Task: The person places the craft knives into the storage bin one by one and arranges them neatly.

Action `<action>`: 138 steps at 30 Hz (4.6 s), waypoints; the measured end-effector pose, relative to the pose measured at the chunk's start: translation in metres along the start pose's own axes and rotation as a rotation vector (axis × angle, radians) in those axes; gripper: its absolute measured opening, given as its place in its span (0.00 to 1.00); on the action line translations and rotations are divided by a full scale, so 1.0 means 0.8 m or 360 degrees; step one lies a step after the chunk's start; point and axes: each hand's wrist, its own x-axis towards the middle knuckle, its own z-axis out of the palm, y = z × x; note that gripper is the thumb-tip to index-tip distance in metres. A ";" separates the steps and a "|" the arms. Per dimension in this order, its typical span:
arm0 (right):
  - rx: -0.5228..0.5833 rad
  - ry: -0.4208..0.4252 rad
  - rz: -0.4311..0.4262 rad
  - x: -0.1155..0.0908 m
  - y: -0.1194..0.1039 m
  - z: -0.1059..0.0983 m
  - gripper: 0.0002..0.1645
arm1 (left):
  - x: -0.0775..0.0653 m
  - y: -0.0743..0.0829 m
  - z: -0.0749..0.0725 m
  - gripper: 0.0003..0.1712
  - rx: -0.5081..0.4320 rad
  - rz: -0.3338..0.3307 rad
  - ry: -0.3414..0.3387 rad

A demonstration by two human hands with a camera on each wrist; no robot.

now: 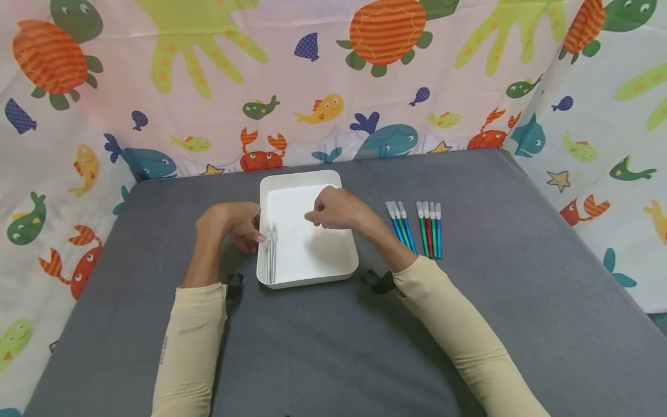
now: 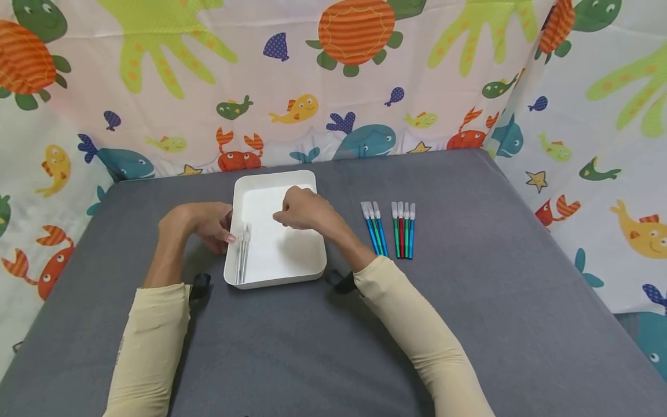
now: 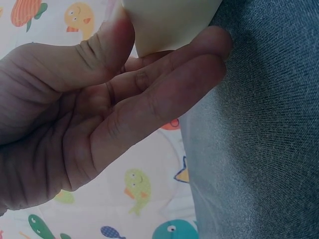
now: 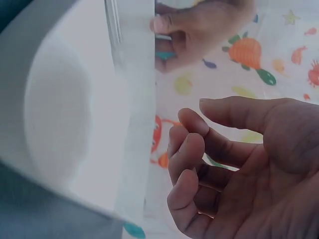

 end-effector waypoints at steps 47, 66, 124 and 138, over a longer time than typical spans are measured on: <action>-0.0329 0.0160 0.0546 -0.062 0.147 -0.035 0.15 | -0.001 -0.004 -0.002 0.28 0.0040 0.0016 0.0010; -0.0319 0.0180 0.0496 -0.063 0.151 -0.023 0.24 | 0.000 -0.005 -0.004 0.29 0.0055 -0.0011 -0.0002; -0.0111 0.0319 0.0178 -0.048 0.042 -0.015 0.29 | 0.000 -0.005 -0.001 0.28 0.0039 0.0004 0.0013; -0.0220 0.0167 0.0134 -0.006 0.000 0.031 0.15 | -0.001 -0.003 -0.001 0.29 0.0027 -0.0007 0.0000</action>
